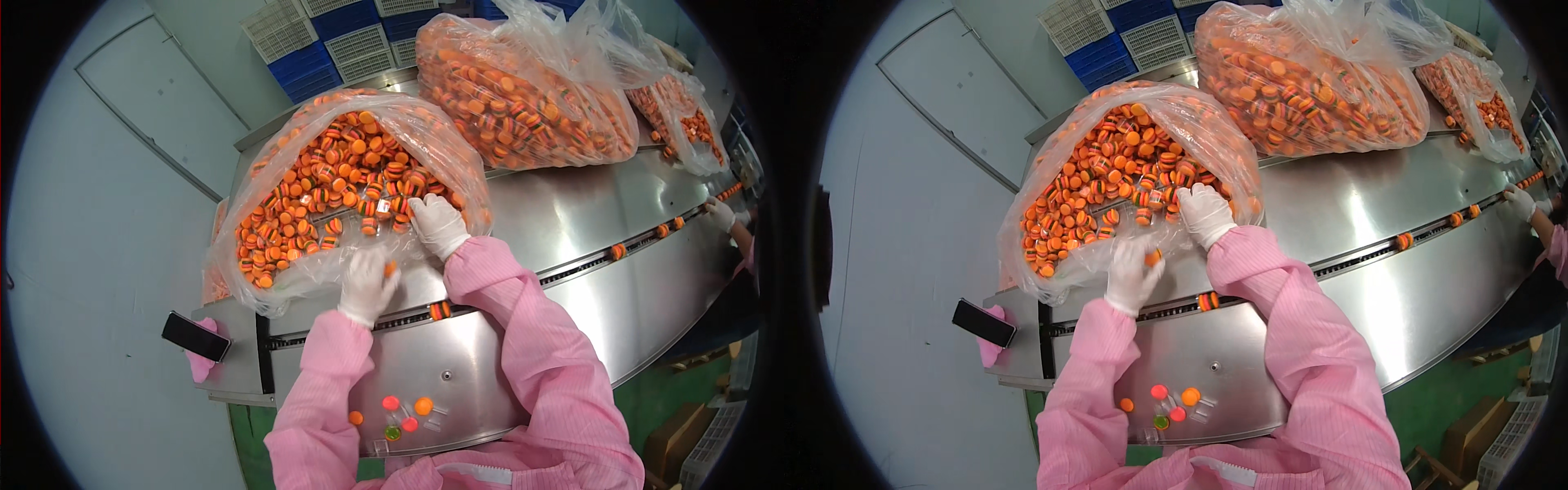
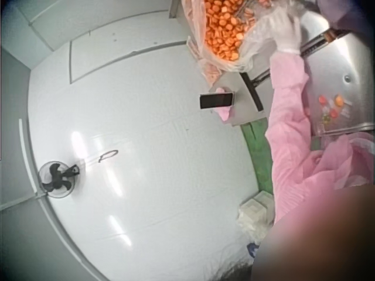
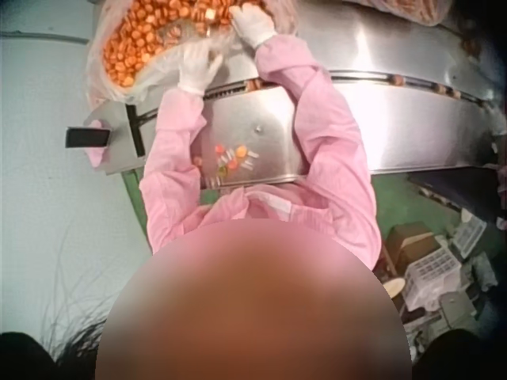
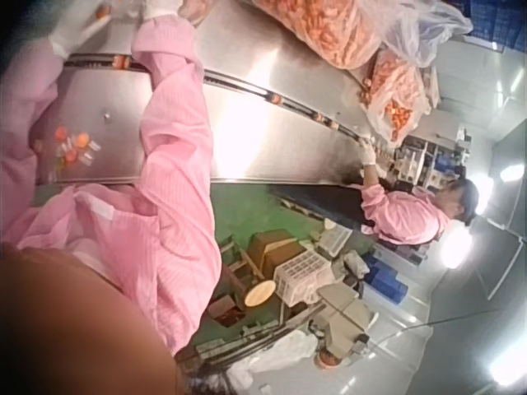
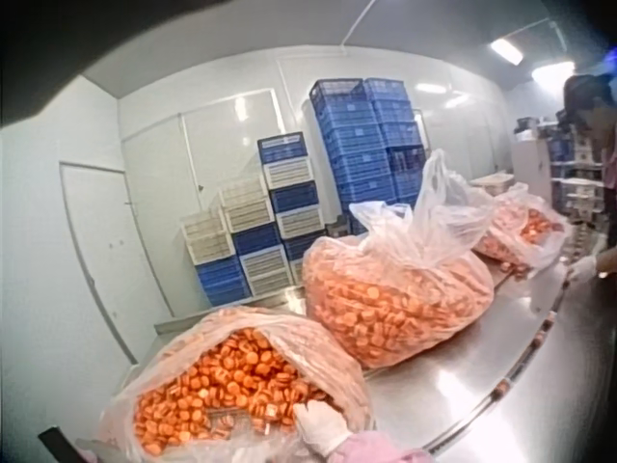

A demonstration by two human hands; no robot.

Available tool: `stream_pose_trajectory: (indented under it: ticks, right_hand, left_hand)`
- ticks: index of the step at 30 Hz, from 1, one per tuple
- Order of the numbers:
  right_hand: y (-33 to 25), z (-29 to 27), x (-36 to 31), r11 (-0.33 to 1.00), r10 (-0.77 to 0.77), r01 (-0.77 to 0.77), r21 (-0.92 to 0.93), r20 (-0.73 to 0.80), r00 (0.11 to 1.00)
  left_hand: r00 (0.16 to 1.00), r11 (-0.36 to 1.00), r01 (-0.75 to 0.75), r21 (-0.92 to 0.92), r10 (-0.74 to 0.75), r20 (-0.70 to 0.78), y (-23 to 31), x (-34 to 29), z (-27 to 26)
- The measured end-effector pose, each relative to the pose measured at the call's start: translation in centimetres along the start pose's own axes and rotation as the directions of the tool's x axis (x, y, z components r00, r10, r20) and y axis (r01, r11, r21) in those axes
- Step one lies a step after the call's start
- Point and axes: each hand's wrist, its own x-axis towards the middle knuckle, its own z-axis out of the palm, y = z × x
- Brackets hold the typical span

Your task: The person picks small orange and green plastic caps from a large bag and places them onto a moving conveyor belt. They arrange the caps in a specific sequence, alternating colors, and occasionally adjust the position of the caps on the belt to ensure proper alignment.

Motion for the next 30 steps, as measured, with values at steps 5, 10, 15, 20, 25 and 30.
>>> stream_pose_trajectory:
  ticks: [5, 10, 15, 20, 25, 30]
  right_hand:
    - [-3.2, -5.4, -5.3, 0.748, -0.159, -0.141, 0.649, 0.381, 0.911]
    - [-1.9, -5.4, -12.8, 0.941, -0.136, 0.018, 0.337, 0.33, 0.934]
    - [-2.5, -8.5, -9.8, 1.0, 0.027, -0.024, -0.013, 0.423, 0.906]
    - [-1.6, -4.9, -1.2, 0.995, -0.041, 0.059, -0.086, 0.199, 0.979]
    - [-0.7, -1.4, 1.0, 0.981, 0.149, -0.093, -0.17, 0.354, 0.923]
    - [-1.7, -2.8, 0.0, 0.97, 0.071, 0.007, -0.243, 0.314, 0.947]
  left_hand:
    - [0.959, 0.98, -0.119, -0.162, 0.156, 0.238, 1.6, -6.6, -1.5]
    - [0.911, 0.975, -0.172, -0.143, 0.212, 0.353, 1.1, -6.7, -1.4]
    - [0.88, 0.974, -0.154, -0.166, 0.212, 0.425, -0.1, -1.8, -2.7]
    - [0.963, 0.963, 0.263, 0.05, -0.266, 0.05, -8.1, 2.9, 2.2]
    - [0.731, 0.8, 0.476, 0.365, -0.591, 0.342, -7.8, 4.9, 5.3]
    - [0.704, 0.72, 0.585, 0.373, -0.679, 0.207, -7.2, 5.2, 6.4]
